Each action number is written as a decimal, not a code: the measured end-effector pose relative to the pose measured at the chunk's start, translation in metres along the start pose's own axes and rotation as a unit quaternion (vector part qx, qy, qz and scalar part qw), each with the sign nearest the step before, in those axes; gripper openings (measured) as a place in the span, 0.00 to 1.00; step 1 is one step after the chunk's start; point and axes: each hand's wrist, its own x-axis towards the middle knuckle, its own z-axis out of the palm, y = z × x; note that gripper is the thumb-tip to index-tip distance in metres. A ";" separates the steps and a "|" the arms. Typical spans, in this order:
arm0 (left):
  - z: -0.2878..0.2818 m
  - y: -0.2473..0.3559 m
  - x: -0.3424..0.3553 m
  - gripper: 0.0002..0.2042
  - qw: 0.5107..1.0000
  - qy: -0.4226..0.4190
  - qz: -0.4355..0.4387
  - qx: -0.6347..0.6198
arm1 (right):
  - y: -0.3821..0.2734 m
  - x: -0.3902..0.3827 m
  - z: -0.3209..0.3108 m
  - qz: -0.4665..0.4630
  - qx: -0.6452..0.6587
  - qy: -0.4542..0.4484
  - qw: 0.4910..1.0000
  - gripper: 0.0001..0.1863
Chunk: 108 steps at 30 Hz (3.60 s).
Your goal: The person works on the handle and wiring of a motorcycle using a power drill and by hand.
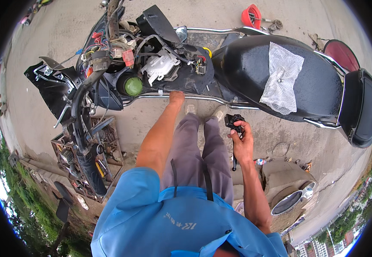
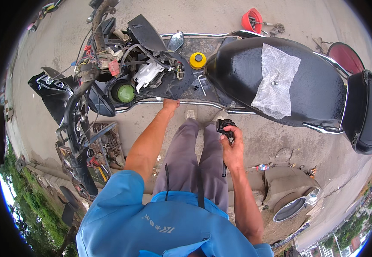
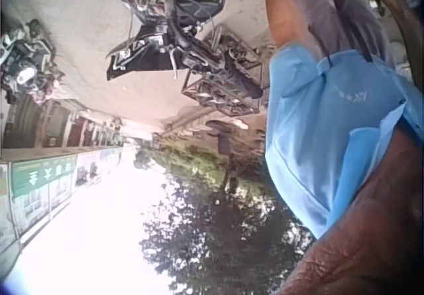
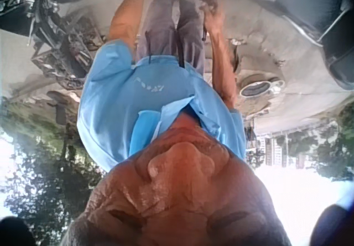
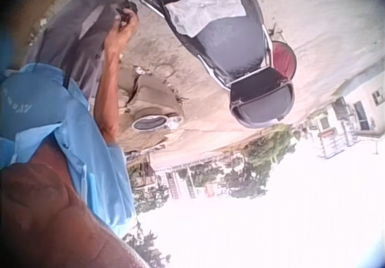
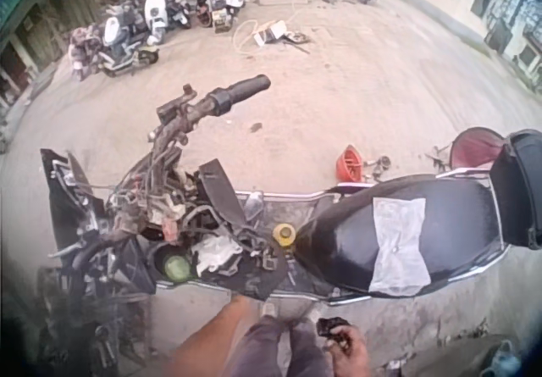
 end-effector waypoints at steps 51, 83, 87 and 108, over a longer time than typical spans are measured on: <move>-0.311 -0.092 -0.468 0.23 0.765 0.108 0.172 -0.612 | 0.002 -0.124 0.120 -0.088 -0.259 -0.352 0.895 0.16; -0.708 -0.226 -0.583 0.31 0.537 0.411 0.296 -0.675 | 0.083 -0.346 0.879 -0.568 -0.565 -0.546 0.246 0.44; -0.729 -0.234 -0.574 0.31 0.530 0.420 0.276 -0.683 | 0.083 -0.350 0.888 -0.507 -0.612 -0.542 0.272 0.49; -0.863 -0.249 -0.449 0.28 0.720 0.228 0.216 -0.619 | -0.113 -0.460 0.754 -0.295 -0.620 -0.602 0.407 0.34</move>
